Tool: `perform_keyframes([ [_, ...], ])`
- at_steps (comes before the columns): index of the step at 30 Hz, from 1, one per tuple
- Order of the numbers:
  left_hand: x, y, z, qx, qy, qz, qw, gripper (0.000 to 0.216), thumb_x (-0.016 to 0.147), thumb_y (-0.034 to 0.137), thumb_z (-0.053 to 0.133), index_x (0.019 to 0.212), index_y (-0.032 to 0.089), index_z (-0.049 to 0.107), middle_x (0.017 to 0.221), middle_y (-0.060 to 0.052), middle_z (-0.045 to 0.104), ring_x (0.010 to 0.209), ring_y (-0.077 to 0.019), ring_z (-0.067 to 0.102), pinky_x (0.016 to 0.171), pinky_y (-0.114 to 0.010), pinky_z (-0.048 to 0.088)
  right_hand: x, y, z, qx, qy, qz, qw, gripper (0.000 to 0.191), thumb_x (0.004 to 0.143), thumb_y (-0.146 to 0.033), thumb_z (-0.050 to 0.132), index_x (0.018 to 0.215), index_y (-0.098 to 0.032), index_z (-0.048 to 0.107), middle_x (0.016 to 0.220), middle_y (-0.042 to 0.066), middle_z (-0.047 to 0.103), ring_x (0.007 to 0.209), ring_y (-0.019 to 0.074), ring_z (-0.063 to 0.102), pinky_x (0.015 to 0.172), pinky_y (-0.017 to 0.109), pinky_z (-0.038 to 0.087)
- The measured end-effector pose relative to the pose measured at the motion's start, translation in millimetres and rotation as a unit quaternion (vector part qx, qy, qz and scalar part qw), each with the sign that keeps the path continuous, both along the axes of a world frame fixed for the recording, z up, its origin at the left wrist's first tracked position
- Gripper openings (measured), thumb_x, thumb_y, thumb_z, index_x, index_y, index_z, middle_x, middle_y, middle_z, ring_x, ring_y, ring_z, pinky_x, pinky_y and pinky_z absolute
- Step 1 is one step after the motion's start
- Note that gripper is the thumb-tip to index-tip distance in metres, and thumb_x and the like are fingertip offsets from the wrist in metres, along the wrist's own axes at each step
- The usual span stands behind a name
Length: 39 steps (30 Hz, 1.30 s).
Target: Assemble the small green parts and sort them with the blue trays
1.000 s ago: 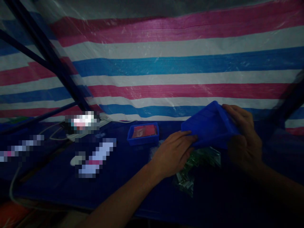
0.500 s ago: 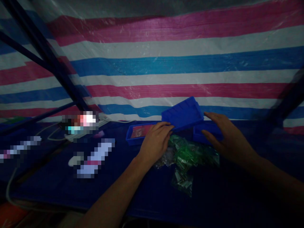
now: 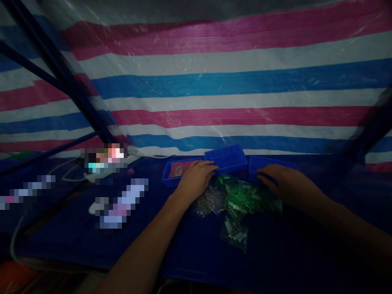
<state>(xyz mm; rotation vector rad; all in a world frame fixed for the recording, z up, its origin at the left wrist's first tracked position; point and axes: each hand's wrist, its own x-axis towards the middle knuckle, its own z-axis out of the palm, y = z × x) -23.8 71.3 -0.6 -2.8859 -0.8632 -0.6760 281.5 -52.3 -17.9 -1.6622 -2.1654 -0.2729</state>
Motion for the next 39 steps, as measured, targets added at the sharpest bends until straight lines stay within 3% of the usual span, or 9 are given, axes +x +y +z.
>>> perform_keyframes([
  [10,-1.7,-0.6,-1.5,-0.015,0.01,0.007,1.0,0.036,0.102,0.018,0.051,0.134,0.022,0.067,0.139,-0.008,0.07,0.134,-0.0241,0.062,0.119,-0.054,0.044,-0.3,2.0,-3.3,-0.005,-0.02,-0.011,1.0,0.033,0.106,-0.033,0.044,0.122,-0.022,0.072,0.121,0.011,0.077,0.099,0.0299,0.077,0.084,0.045,0.062],
  [25,-2.4,-3.8,4.9,-0.012,-0.029,-0.016,0.999,0.04,0.102,0.011,0.045,0.133,0.022,0.067,0.141,-0.006,0.068,0.142,-0.0221,0.054,0.119,-0.046,0.046,0.6,6.9,-10.1,0.012,-0.009,-0.038,0.999,0.034,0.108,-0.034,0.045,0.13,-0.021,0.067,0.125,0.009,0.077,0.106,0.0295,0.076,0.09,0.046,0.062],
  [39,1.5,-1.3,7.7,0.031,-0.052,0.058,0.996,0.037,0.1,0.013,0.053,0.13,0.025,0.071,0.139,-0.007,0.069,0.133,-0.0245,0.063,0.112,-0.049,0.052,-0.9,8.0,-11.1,0.016,0.006,-0.029,0.999,0.034,0.107,-0.033,0.046,0.131,-0.023,0.067,0.128,0.008,0.076,0.11,0.0304,0.076,0.093,0.049,0.062],
])
